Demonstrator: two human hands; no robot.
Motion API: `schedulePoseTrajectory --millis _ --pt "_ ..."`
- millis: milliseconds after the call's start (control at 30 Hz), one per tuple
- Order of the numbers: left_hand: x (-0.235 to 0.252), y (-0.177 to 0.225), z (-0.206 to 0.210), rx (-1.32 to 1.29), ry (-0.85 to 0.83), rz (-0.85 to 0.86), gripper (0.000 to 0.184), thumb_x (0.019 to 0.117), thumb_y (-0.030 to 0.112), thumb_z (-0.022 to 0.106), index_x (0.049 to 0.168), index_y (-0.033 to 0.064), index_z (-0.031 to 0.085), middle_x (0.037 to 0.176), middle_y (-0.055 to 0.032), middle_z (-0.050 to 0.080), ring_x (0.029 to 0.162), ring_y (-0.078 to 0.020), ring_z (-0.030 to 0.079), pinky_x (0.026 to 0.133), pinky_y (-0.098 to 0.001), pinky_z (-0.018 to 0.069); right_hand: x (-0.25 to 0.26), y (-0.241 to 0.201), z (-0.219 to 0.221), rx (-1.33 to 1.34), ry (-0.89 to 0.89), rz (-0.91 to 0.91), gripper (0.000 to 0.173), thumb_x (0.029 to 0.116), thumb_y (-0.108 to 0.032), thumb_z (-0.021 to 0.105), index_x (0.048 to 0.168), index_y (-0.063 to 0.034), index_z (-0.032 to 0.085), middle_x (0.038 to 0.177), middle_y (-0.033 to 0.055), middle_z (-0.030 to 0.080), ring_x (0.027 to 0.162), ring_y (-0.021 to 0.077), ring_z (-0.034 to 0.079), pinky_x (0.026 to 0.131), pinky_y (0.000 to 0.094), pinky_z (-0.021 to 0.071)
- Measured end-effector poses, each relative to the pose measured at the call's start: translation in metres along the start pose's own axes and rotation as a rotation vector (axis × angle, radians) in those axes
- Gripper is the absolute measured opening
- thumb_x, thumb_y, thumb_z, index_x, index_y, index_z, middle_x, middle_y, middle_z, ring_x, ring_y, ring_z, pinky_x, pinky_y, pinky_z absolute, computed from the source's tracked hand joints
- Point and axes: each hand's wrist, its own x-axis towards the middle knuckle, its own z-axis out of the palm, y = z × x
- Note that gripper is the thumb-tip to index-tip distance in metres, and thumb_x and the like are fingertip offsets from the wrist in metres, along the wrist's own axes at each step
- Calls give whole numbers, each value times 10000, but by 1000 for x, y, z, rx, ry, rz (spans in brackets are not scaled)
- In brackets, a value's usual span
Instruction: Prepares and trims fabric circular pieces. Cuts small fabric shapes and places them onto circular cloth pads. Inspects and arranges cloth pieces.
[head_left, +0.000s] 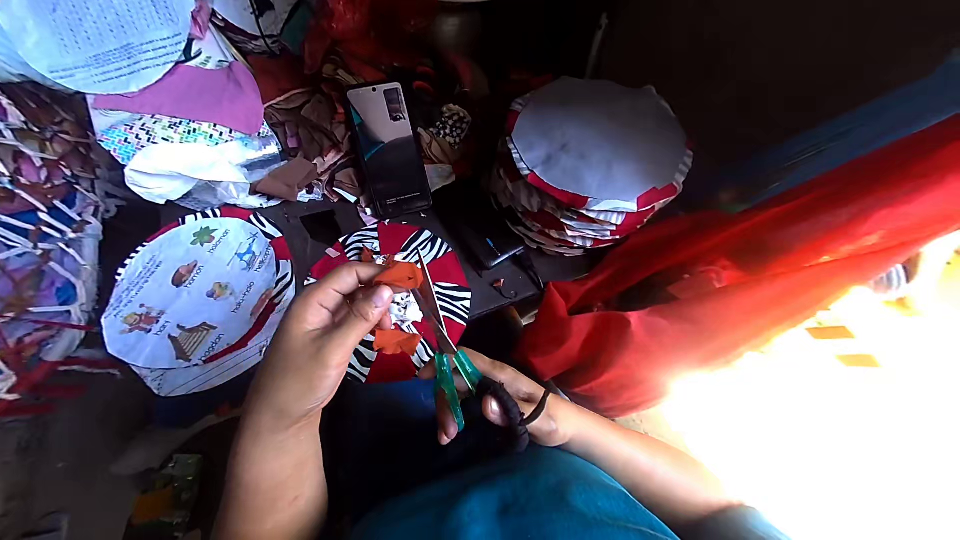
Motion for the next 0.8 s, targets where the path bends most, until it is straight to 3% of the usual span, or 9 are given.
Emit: schedulePoseTrajectory --millis 133,233,367,500,633,800 --pt "2 -4 8 -38 -36 -30 188 1056 286 533 1007 235 707 737 130 628 643 36 570 628 -114 491 0 -1 1 19 39 -31 667 1004 -603 495 1351 -33 476 934 -36 671 896 53 660 855 250 549" --pt "8 -4 19 -45 -78 -56 253 1072 235 479 929 242 688 706 138 603 581 61 504 567 -89 431 -5 -3 1 19 85 -93 578 1022 -546 506 1334 -60 509 936 -39 681 886 48 669 826 244 560" --pt "22 -6 46 -32 -176 -47 233 1032 140 510 866 201 661 613 137 492 545 54 466 544 -91 407 -25 -11 -3 -9 139 -171 496 1037 -474 533 1344 -85 523 964 -23 686 890 47 667 803 230 555" --pt "43 -4 82 -6 -364 39 223 1008 100 521 856 154 675 637 131 517 554 65 464 531 -83 390 -59 -26 -7 -94 224 -204 482 1026 -484 550 1362 -138 543 988 -32 692 911 51 671 827 243 564" --pt "66 8 128 30 -510 78 212 1012 90 531 858 80 677 691 69 573 558 42 470 510 -100 381 -90 -39 -14 -94 343 -263 464 1019 -500 553 1378 -206 569 1019 -36 716 925 79 693 828 264 584" --pt "94 7 179 18 -608 -38 249 1049 84 517 840 50 648 642 46 519 515 15 410 486 -129 334 -111 -45 -21 -51 496 -360 448 1035 -489 515 1376 -207 585 997 -42 729 900 77 703 804 260 588"
